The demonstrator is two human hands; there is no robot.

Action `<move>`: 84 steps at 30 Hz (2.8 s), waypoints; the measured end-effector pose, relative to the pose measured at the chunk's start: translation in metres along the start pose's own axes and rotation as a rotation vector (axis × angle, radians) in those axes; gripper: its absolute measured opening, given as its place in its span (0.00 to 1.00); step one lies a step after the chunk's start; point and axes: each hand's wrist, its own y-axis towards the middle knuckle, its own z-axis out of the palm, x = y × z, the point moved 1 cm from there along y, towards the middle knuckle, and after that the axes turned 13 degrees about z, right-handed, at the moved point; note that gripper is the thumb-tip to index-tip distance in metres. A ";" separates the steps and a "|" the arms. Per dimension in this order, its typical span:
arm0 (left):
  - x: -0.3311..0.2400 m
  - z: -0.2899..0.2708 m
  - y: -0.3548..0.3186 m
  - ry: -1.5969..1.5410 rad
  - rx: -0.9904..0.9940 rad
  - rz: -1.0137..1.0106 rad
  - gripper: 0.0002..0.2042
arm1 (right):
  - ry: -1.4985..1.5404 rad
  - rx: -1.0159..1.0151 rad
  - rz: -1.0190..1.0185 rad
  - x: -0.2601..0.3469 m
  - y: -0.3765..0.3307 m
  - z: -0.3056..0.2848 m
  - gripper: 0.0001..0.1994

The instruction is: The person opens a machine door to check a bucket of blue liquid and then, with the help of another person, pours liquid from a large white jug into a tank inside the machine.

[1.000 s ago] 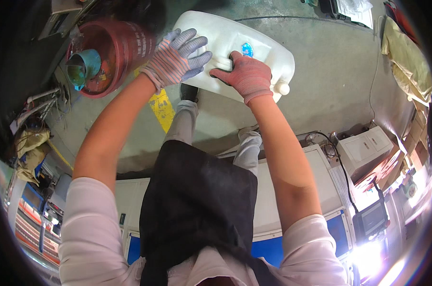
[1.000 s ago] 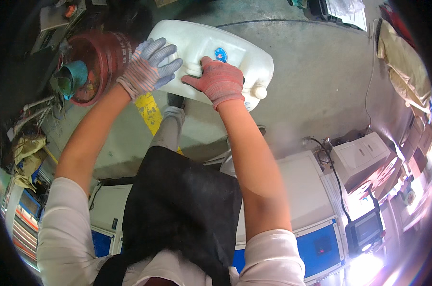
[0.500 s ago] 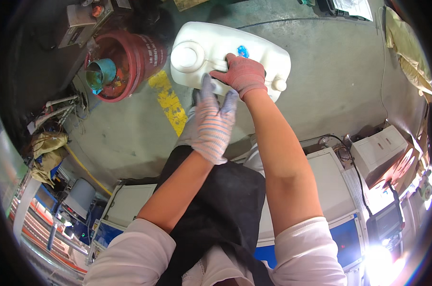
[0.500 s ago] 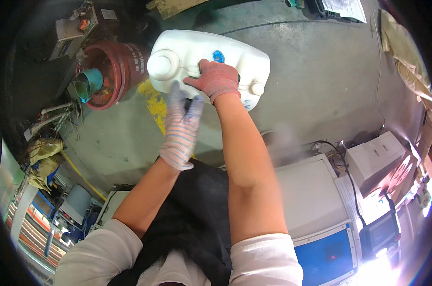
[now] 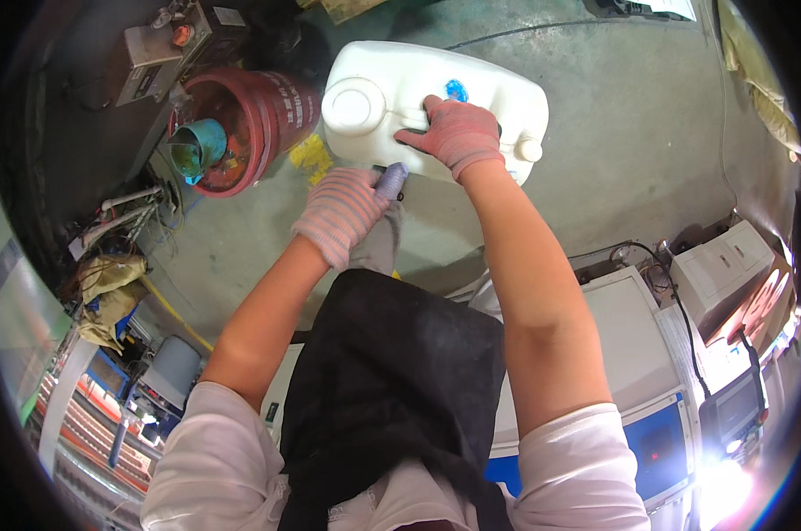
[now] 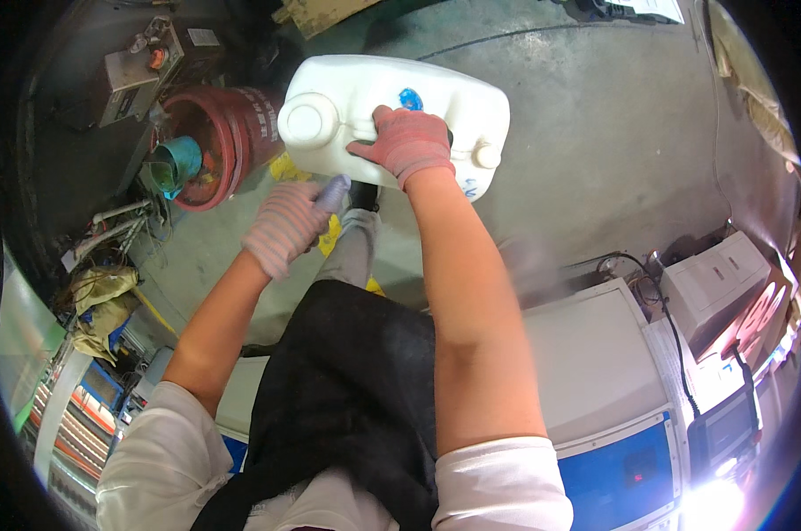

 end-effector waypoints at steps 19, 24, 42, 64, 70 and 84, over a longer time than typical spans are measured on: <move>0.024 -0.036 0.030 0.710 -0.079 0.471 0.32 | 0.002 -0.019 -0.003 0.003 -0.001 0.003 0.35; 0.038 -0.041 0.047 -0.110 -0.227 0.021 0.28 | -0.008 -0.060 -0.042 0.000 -0.003 0.003 0.34; 0.089 0.012 -0.053 -1.634 -0.507 0.097 0.31 | -0.023 -0.054 -0.034 0.003 -0.003 0.000 0.32; 0.118 0.210 -0.188 -2.760 0.365 -0.488 0.33 | -0.600 -0.464 -0.712 0.092 -0.018 0.010 0.08; 0.102 0.153 -0.179 -2.497 0.117 -0.305 0.33 | 0.242 -0.420 -0.508 0.064 -0.086 -0.034 0.11; -0.180 0.017 -0.187 -2.241 0.172 0.396 0.32 | 0.223 -0.703 -0.390 -0.096 -0.387 -0.113 0.17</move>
